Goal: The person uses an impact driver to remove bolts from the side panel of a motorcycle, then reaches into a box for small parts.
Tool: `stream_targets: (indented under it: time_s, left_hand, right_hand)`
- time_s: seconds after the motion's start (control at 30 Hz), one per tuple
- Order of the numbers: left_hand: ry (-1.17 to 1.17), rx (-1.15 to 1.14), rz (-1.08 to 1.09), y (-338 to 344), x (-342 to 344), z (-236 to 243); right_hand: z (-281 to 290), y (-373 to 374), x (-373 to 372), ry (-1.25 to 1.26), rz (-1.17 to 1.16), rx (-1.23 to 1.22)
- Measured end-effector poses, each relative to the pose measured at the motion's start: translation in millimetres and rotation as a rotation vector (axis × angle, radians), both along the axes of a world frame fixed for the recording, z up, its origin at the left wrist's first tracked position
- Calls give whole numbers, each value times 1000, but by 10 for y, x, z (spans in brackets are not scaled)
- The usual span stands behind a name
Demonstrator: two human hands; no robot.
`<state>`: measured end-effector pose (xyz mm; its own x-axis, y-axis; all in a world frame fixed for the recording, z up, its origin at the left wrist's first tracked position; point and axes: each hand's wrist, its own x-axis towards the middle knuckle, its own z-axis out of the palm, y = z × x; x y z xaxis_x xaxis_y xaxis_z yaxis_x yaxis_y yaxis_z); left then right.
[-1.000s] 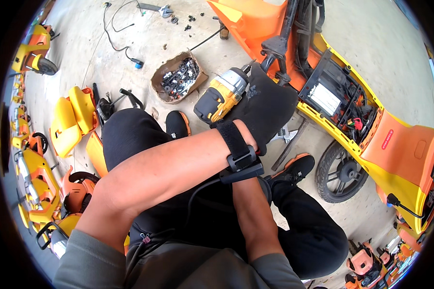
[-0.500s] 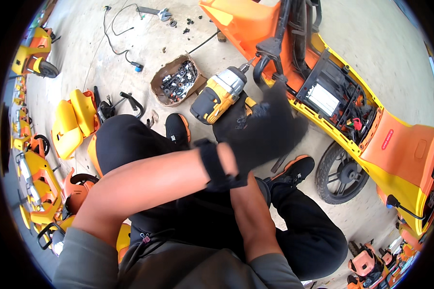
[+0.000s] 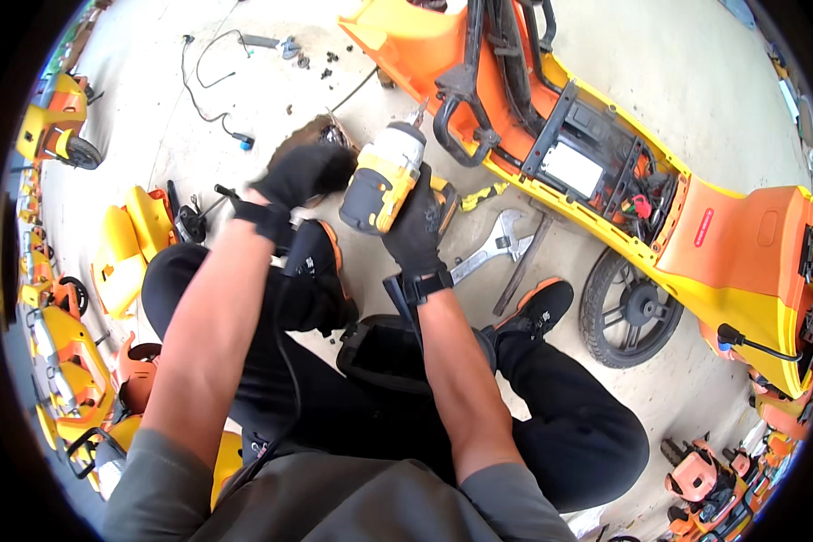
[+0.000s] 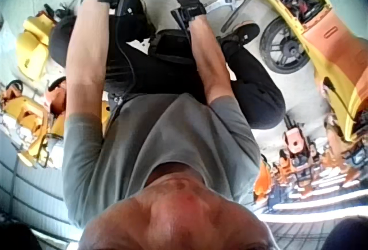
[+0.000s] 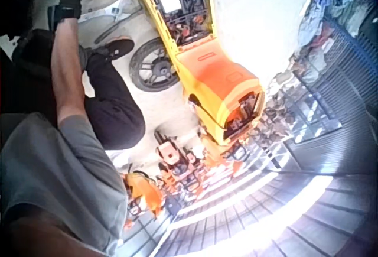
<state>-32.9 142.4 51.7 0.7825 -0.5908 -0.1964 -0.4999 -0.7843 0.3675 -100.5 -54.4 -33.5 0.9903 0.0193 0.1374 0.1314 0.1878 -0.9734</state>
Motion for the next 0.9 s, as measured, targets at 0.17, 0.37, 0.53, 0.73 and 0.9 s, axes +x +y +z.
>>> stream_targets:
  time_s: [0.17,0.37,0.53,0.73,0.9]
  left_hand:
    - [860,-1074,268,-336,-113,-1177]
    - [1343,-1683,40,-1050,159,-1145]
    - [1308,-1608,-51,-1138,197,-1075]
    - [2070,-1927,-69,-1059,247,-1480]
    - [1965,-1840,-62,-1030,345,-1571]
  right_hand:
    - [-286,-121,-137,312,114,202]
    - [-296,-388,-272,367,69,-13]
    - [-88,-468,-145,461,77,-41]
    - [-197,-331,-180,615,72,257]
    - [-179,-226,-142,665,-6,529]
